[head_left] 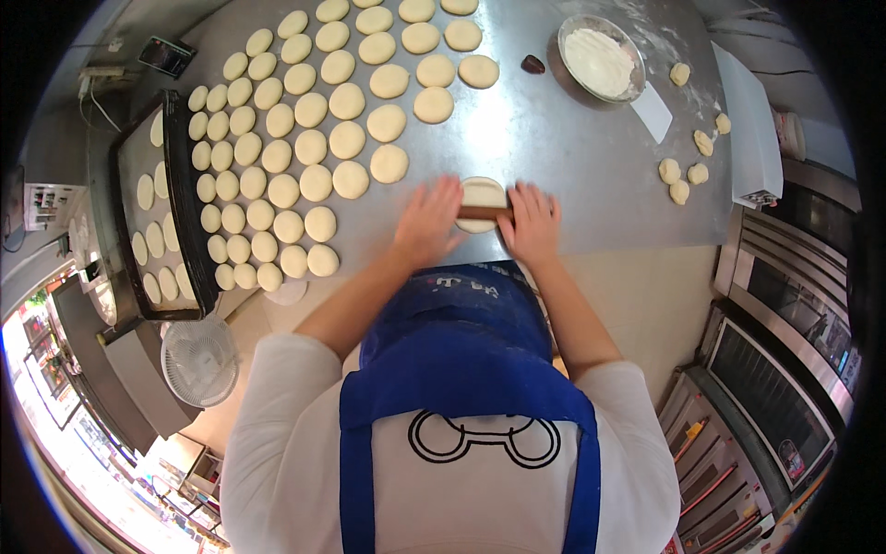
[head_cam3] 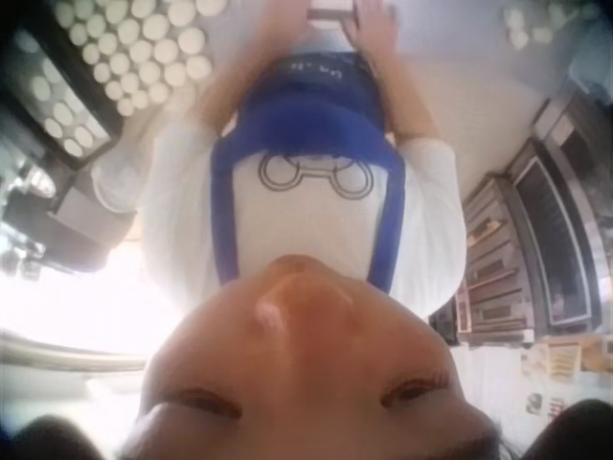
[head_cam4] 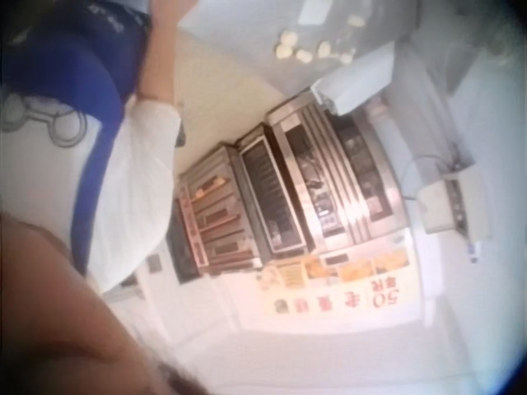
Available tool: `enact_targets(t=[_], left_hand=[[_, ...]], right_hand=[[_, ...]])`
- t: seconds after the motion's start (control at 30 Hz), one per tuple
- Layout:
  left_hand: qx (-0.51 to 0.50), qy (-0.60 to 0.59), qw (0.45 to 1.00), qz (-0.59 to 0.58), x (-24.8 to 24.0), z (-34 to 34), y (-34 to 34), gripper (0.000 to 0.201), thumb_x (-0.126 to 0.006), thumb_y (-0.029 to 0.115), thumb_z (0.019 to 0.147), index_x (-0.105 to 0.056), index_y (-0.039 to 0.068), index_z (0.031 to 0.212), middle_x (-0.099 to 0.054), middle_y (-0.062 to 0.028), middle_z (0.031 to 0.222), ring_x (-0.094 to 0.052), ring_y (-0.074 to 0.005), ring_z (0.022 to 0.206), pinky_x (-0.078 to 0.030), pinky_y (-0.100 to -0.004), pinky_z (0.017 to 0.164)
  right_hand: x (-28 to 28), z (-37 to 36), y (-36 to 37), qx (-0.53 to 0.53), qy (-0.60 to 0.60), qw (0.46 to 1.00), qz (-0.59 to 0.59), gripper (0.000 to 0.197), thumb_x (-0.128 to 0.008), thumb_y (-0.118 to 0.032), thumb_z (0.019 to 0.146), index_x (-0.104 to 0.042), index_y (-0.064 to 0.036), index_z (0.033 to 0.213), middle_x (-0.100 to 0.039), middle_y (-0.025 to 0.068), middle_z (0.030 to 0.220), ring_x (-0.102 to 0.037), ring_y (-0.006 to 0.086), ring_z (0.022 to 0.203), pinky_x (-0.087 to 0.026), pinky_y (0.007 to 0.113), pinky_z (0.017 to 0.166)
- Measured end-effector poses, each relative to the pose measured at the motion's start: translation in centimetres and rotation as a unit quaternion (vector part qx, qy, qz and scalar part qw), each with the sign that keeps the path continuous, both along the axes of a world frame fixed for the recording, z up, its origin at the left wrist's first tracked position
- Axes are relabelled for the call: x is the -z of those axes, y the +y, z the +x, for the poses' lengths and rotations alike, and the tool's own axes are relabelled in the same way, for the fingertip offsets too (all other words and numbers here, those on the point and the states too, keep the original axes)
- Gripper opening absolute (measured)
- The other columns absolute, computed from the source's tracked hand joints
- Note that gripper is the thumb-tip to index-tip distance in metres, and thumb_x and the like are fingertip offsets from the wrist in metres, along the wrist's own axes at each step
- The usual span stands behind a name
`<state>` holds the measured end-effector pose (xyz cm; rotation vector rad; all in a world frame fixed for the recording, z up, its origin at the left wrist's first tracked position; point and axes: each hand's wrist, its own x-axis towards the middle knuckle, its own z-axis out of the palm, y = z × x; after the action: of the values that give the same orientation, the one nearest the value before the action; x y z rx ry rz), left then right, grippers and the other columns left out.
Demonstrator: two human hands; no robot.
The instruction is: The person uses a rolling pin to flatten small balls of dough into circular discs on a stainless steel table. They repeatedly pick up dough balls, roll them out, and place the flattened discs onto a baking tray. The person also briefly wipes the tray with a cloth during the process.
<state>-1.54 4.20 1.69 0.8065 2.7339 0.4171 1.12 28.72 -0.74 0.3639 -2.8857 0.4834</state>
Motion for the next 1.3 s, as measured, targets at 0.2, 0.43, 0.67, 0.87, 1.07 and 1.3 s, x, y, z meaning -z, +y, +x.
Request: enact_targets(t=[0.2,0.43,0.67,0.87,1.07,1.3], left_hand=[[-0.007,0.069,0.997,0.043,1.4,-1.8,-0.1,0.069,-0.068,0.036,0.091,-0.049,0.000,0.146,-0.044,-0.0157,0.158,-0.036,-0.0284,0.150,-0.029,-0.0466,0.121],[-0.005,0.120,0.983,0.141,3.7,-8.1,3.5,0.037,-0.053,0.009,0.094,-0.063,0.004,0.129,-0.067,-0.0163,0.125,-0.061,-0.0345,0.122,-0.050,-0.0434,0.103],[-0.083,-0.156,0.974,0.144,-0.9,-5.3,3.3,0.020,-0.077,0.018,0.079,-0.068,0.005,0.092,-0.071,-0.0139,0.105,-0.065,-0.0341,0.103,-0.053,-0.0441,0.088],[-0.347,-0.470,0.619,0.524,1.5,-1.2,5.5,0.019,-0.073,0.020,0.094,-0.065,0.005,0.104,-0.070,-0.0057,0.104,-0.064,-0.0125,0.097,-0.053,-0.0297,0.082],[-0.129,-0.279,0.926,0.219,-0.4,-7.8,3.8,0.046,-0.077,0.029,0.087,-0.066,0.005,0.124,-0.071,-0.0133,0.110,-0.069,-0.0279,0.101,-0.055,-0.0384,0.089],[-0.068,0.057,0.996,0.028,0.5,-0.6,-1.1,0.082,-0.070,0.045,0.089,-0.043,-0.003,0.149,-0.039,-0.0198,0.159,-0.030,-0.0365,0.151,-0.024,-0.0558,0.120]], right_hand=[[-1.2,-2.7,-0.2,-0.009,-0.025,0.997,0.070,0.053,-0.066,-0.039,0.091,-0.060,-0.0095,0.136,-0.058,0.0116,0.144,-0.048,0.0311,0.139,-0.030,0.060,0.113],[-0.1,-8.1,-0.2,0.048,-0.007,0.998,0.048,0.048,-0.065,-0.036,0.091,-0.061,-0.0100,0.131,-0.055,0.0159,0.144,-0.047,0.0338,0.138,-0.028,0.062,0.115],[0.6,5.7,-0.3,0.026,-0.048,0.998,-0.029,0.047,-0.072,-0.023,0.080,-0.062,-0.0128,0.124,-0.064,0.0085,0.115,-0.057,0.0277,0.113,-0.035,0.048,0.100],[-1.4,6.1,1.2,0.031,-0.066,0.993,-0.097,0.025,-0.069,-0.014,0.070,-0.068,-0.0137,0.095,-0.066,0.0048,0.095,-0.060,0.0275,0.095,-0.037,0.044,0.095],[-4.0,4.3,1.5,-0.011,-0.111,0.992,-0.057,0.020,-0.070,-0.016,0.070,-0.069,-0.0123,0.090,-0.066,0.0043,0.090,-0.060,0.0266,0.091,-0.040,0.043,0.093],[-2.1,0.0,-2.7,0.029,-0.047,0.998,-0.038,0.040,-0.072,-0.016,0.075,-0.066,-0.0111,0.114,-0.064,0.0084,0.120,-0.058,0.0285,0.116,-0.037,0.050,0.103]])
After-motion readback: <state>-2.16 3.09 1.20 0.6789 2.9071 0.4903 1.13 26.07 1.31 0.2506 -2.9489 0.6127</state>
